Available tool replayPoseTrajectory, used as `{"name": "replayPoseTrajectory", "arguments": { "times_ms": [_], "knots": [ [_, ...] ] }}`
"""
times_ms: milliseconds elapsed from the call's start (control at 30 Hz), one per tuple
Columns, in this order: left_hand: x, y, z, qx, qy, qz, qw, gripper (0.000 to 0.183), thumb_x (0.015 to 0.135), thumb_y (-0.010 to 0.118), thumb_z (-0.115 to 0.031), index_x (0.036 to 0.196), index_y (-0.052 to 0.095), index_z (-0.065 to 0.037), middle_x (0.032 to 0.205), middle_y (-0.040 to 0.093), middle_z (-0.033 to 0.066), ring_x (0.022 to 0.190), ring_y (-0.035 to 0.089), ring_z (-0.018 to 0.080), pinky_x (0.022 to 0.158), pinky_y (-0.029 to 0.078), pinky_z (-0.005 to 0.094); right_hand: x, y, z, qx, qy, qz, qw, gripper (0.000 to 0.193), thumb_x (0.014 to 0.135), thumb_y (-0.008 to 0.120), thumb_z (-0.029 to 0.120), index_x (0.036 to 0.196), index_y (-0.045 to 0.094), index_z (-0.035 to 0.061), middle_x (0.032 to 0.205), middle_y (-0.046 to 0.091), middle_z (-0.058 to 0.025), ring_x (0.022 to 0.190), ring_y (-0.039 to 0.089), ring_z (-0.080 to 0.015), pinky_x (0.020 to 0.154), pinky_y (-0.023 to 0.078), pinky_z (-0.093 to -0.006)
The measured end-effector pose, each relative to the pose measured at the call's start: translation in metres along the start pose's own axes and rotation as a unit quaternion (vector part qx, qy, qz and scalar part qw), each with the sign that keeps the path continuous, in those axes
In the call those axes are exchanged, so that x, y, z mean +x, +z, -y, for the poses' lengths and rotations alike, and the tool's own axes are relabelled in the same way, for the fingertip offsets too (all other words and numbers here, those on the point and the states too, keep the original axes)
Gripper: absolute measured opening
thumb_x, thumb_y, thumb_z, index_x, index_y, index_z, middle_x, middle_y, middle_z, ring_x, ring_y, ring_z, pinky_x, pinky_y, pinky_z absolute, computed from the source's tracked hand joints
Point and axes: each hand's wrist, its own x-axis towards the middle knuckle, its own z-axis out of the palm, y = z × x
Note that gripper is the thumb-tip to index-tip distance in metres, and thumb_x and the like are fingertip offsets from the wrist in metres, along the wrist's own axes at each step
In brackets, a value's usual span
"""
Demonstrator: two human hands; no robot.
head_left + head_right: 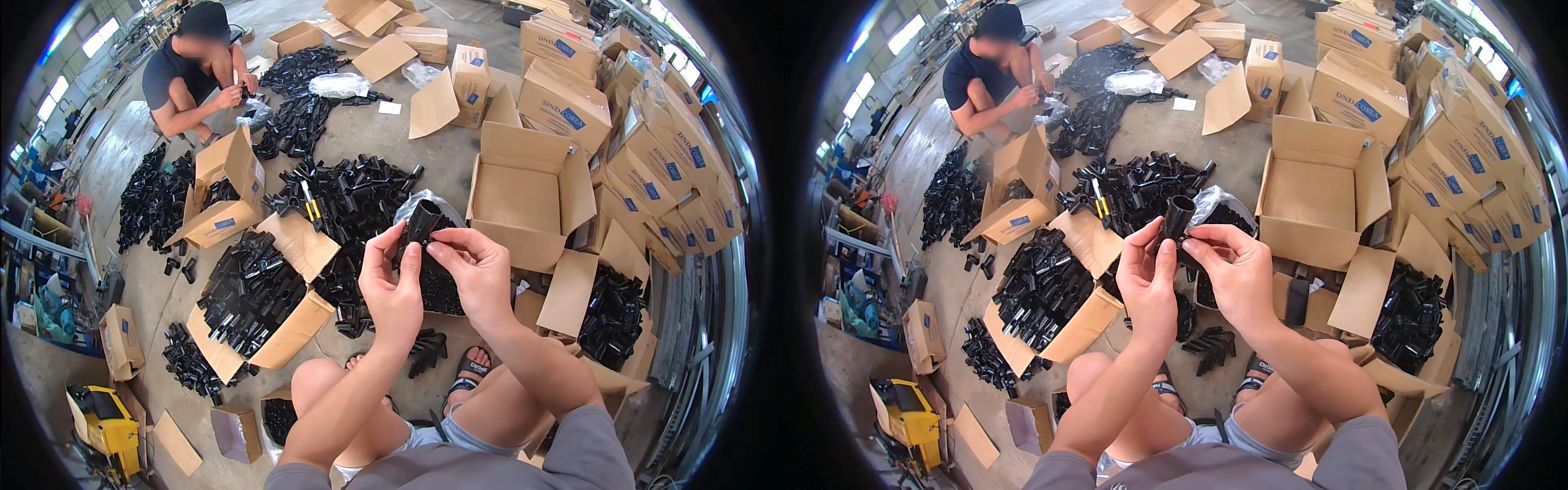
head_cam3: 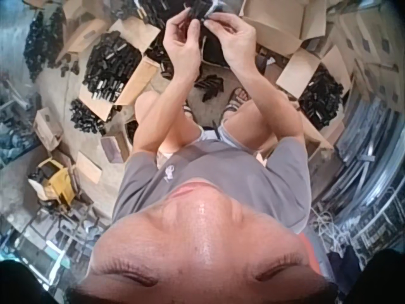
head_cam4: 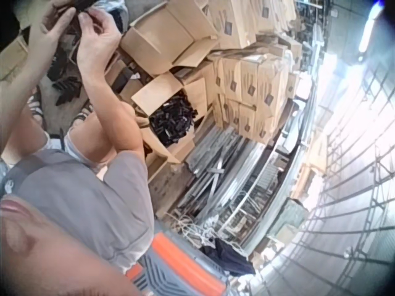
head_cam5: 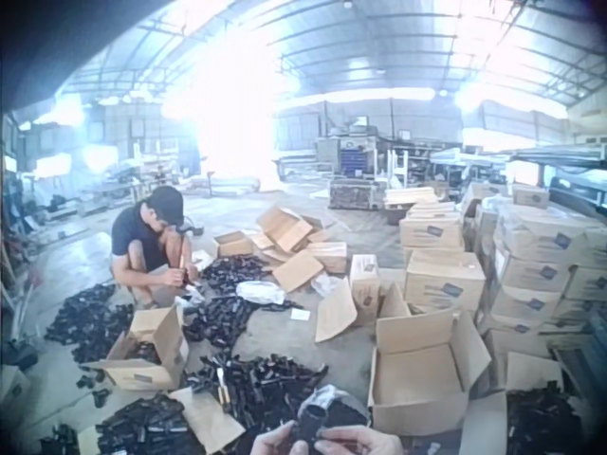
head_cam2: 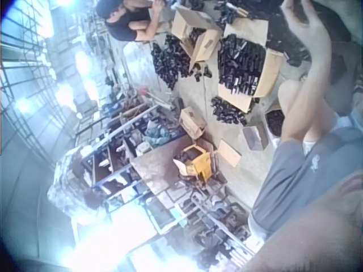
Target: The person sorts black plastic parts by taking them from a central pile on the floor and placing them into cardboard boxes.
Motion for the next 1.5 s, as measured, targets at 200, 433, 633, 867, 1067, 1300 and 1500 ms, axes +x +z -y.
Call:
{"name": "replayPoseTrajectory", "arguments": {
  "times_ms": [200,433,633,867,1067,1300,1500],
  "knots": [
    [0.0,-0.001,0.008,0.067,0.04,0.011,0.997,0.032,0.102,0.061,-0.002,0.133,0.058,0.001,0.122,0.063,0.0061,0.111,0.06,0.0118,0.096,0.048,0.0264,0.004,-0.006,-0.007,-0.081,-0.025,-0.022,0.996,0.021,0.088,0.079,0.005,0.107,0.075,-0.0032,0.097,0.078,-0.0098,0.089,0.07,-0.0118,0.084,0.055,-0.0275],
    [-0.005,0.005,0.001,0.053,0.055,0.017,0.997,0.031,0.097,0.067,0.0,0.128,0.062,0.002,0.124,0.065,0.0094,0.115,0.061,0.0148,0.1,0.047,0.0282,-0.002,-0.007,-0.008,-0.056,-0.033,-0.021,0.998,0.015,0.09,0.077,0.003,0.104,0.075,-0.0018,0.096,0.077,-0.0072,0.087,0.068,-0.0103,0.082,0.054,-0.0259],
    [-0.005,0.005,0.004,0.041,0.05,0.019,0.998,0.03,0.097,0.066,0.001,0.127,0.062,0.002,0.123,0.066,0.0093,0.115,0.061,0.0143,0.099,0.048,0.0277,-0.002,-0.008,-0.006,-0.107,-0.037,-0.021,0.993,0.012,0.094,0.074,0.002,0.104,0.073,-0.0031,0.1,0.073,-0.0058,0.089,0.066,-0.009,0.082,0.053,-0.0235],
    [-0.009,0.005,0.003,0.053,0.058,0.019,0.997,0.03,0.097,0.067,0.001,0.127,0.062,0.002,0.124,0.066,0.0099,0.115,0.061,0.0146,0.1,0.048,0.028,-0.007,-0.007,-0.001,-0.227,-0.124,-0.027,0.966,0.018,0.095,0.073,0.011,0.105,0.073,-0.0035,0.105,0.071,-0.01,0.097,0.066,-0.0159,0.088,0.052,-0.0303],
    [-0.008,0.004,-0.001,0.04,0.068,0.019,0.997,0.03,0.098,0.066,0.001,0.127,0.062,0.002,0.124,0.066,0.0099,0.114,0.061,0.0145,0.1,0.048,0.0282,-0.01,-0.005,0.004,-0.236,-0.16,-0.007,0.959,0.018,0.093,0.074,0.012,0.103,0.072,-0.0028,0.11,0.07,-0.0113,0.105,0.067,-0.0207,0.094,0.051,-0.0344],
    [-0.008,0.004,-0.003,0.06,0.082,0.027,0.994,0.029,0.099,0.065,0.0,0.128,0.061,0.002,0.124,0.065,0.0096,0.112,0.061,0.0134,0.096,0.049,0.0262,-0.01,-0.002,0.013,-0.28,-0.183,-0.012,0.942,0.015,0.093,0.072,0.011,0.099,0.069,-0.0022,0.115,0.069,-0.0146,0.106,0.067,-0.0277,0.095,0.05,-0.0368],
    [-0.007,0.003,-0.006,0.058,0.08,0.031,0.995,0.03,0.099,0.064,0.001,0.129,0.06,0.003,0.124,0.065,0.0093,0.114,0.061,0.0143,0.099,0.049,0.0278,-0.009,0.003,0.018,-0.283,-0.229,-0.021,0.931,0.018,0.093,0.071,0.016,0.103,0.068,0.0003,0.115,0.068,-0.0174,0.11,0.063,-0.0346,0.097,0.049,-0.0428]
  ]
}}
